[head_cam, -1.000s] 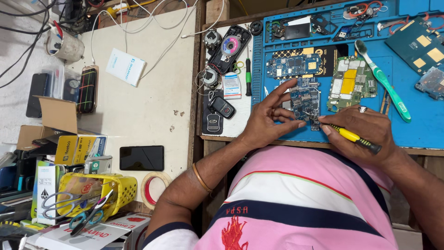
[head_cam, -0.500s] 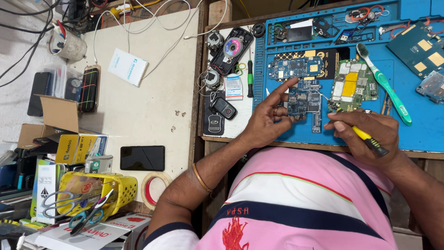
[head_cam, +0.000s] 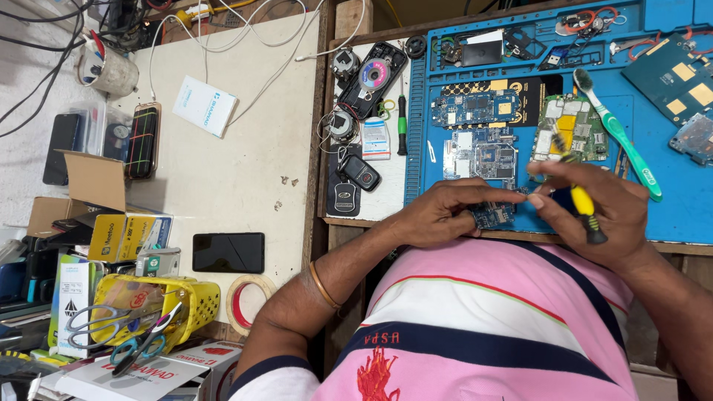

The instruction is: The person works at a repair bench on a disassembled phone motherboard, holding the small circuit board with one hand while using a yellow-handled screwdriver with the other to unscrew and adjust components. They reposition the board repeatedly on the blue mat and continue working on its parts throughout the episode.

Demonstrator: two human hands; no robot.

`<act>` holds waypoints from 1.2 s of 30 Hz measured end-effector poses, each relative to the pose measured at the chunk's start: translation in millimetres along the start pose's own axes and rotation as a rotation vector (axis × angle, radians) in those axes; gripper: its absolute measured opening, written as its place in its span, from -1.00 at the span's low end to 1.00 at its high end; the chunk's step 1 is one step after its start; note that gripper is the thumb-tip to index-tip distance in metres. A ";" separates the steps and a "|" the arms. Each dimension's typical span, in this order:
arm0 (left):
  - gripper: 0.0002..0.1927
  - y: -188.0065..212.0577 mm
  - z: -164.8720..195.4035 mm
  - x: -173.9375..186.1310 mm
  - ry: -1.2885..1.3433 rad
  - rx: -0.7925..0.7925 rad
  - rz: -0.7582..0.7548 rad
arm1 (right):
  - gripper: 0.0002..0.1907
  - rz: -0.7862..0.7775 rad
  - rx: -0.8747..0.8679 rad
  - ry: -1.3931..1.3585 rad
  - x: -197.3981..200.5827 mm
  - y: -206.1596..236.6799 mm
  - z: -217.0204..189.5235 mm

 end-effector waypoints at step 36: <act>-0.45 2.4 -14.8 7.5 0.052 0.120 0.267 | -0.66 0.004 -0.081 -0.042 4.4 5.1 12.2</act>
Point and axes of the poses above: each hand's wrist, its own y-axis away from the middle knuckle, its own x-axis out of the back of the hand, z = x × y, the point moved 1 cm from there along -y, towards the middle knuckle, and after that the axes turned 2 degrees about -z, right-handed, at the moved point
